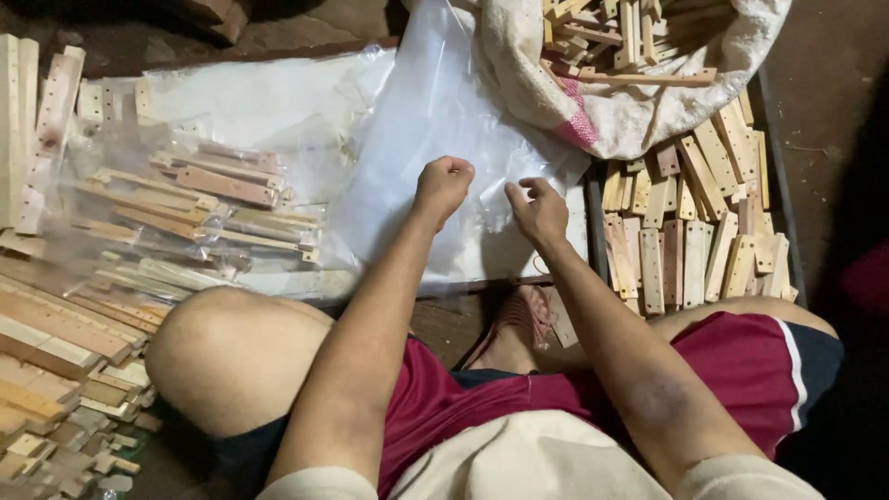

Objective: The person places wooden pieces into plastic bags and closes them.

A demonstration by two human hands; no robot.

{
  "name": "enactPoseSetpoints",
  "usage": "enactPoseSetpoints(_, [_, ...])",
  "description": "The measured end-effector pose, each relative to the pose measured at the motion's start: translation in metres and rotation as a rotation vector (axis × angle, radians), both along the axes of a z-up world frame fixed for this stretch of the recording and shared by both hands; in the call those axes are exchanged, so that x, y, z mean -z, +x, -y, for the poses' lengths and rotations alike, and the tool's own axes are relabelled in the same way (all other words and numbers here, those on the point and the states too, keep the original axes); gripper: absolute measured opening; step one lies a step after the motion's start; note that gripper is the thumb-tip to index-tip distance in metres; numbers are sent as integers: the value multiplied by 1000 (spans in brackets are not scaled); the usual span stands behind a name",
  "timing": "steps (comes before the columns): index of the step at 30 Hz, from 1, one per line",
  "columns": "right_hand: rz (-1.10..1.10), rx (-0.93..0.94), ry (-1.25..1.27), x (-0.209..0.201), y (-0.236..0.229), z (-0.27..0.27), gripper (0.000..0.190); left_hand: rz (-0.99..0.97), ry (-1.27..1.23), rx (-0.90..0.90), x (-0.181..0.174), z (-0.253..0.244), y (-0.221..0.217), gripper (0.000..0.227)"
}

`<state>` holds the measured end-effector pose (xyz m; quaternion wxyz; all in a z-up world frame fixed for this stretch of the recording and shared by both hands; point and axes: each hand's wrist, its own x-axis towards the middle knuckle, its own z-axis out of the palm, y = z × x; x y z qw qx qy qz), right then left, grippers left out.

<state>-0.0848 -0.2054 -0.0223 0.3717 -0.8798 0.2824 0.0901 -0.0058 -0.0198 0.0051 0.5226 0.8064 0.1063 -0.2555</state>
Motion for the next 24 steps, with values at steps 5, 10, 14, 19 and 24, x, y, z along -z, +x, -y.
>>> enactPoseSetpoints(5, [-57,-64,85,26,7,-15,56,-14,74,9,17,6,-2,31])
enactPoseSetpoints(10, [78,-15,75,21,12,-8,16,-51,127,-4,22,2,-6,31])
enactPoseSetpoints(14, [117,135,562,-38,14,10,17,-219,-4,7,-26,8,-22,51])
enactPoseSetpoints(19, [15,25,765,-110,-3,-1,15,-392,-442,-95,-59,18,-41,85])
enactPoseSetpoints(24, [-102,-241,489,-99,-11,-40,36,-49,-448,-154,-10,1,-44,33])
